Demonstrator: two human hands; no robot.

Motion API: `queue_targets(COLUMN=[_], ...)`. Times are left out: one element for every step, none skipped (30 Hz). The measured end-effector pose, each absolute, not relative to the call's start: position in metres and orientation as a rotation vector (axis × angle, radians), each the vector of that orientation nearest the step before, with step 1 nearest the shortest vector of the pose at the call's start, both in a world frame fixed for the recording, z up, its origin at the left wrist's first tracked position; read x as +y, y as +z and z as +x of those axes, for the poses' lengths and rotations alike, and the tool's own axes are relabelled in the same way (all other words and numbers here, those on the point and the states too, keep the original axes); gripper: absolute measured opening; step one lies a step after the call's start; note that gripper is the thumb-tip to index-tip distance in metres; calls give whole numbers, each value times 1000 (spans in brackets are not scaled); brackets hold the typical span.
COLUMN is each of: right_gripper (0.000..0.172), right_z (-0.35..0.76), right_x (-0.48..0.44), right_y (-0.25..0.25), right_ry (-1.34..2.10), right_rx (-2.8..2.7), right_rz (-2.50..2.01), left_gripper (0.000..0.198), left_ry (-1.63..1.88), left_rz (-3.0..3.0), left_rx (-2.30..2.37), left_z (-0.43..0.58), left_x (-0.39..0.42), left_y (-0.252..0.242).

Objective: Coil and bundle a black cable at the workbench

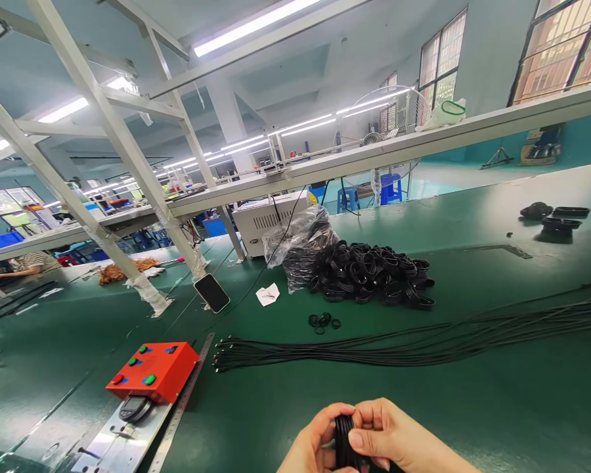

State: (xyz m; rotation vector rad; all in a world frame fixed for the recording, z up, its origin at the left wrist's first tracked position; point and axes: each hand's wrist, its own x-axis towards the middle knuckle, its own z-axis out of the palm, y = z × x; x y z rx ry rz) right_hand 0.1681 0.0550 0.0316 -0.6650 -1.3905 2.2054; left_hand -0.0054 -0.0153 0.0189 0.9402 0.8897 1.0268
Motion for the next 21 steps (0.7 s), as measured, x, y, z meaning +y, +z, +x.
queue_targets(right_gripper=[49,51,54,56,58,59,59,59,58,58,58,58,58,58,59,60,60,59,59,58,56], right_z=[167,165,162,159,157,154,152,151,150,150,151,152,154,155,157,158,159,159,159,159,158], right_x=[56,55,55,53,51,49,46,45,43,42,42,42,43,43,44,44,45,44,44,43,41], right_y=[31,31,30,28,27,25,24,22,21,20,20,20,21,22,24,26,28,30,31,32,32], right_ry=[2206,2196,2177,2145,2111,2082,2062,2053,2056,2066,2077,2085,2094,2102,2107,2110,2109,2105,2092,2069,2030], right_rx=[-1395,-1400,-1400,-1389,-1364,-1329,-1296,-1272,-1261,-1263,-1271,-1282,-1294,-1306,-1321,-1338,-1352,-1367,-1383,-1400,-1414], right_rz=[-662,-664,-668,-672,-672,-672,-675,-687,-707,-728,-750,-766,-776,-778,-776,-772,-768,-765,-768,-775,-790], left_gripper=[64,64,65,66,70,75,82,88,94,99,101,102,101,101,100,99,98,97,96,95,94], left_ry=[1027,1028,1034,1041,1047,1048,1044,1037,1029,1023,1020,1023,1026,1028,1026,1024,1022,1017,1012,1013,1023], left_rz=[945,949,954,955,951,942,930,918,906,896,889,880,873,865,857,854,852,852,853,855,857], left_rx=[886,890,903,925,954,989,1026,1059,1083,1101,1112,1118,1118,1117,1117,1118,1119,1115,1109,1101,1093], left_z=[-6,-6,-6,-6,-6,-5,-5,-4,-3,-2,-1,-1,-1,-1,-1,-1,-1,-2,-2,-1,-1], left_x=[-15,-15,-16,-16,-16,-16,-16,-16,-16,-16,-16,-17,-18,-19,-20,-21,-22,-23,-23,-23,-22], left_y=[19,19,20,20,20,20,20,20,21,21,22,23,24,26,27,29,31,32,32,33,33])
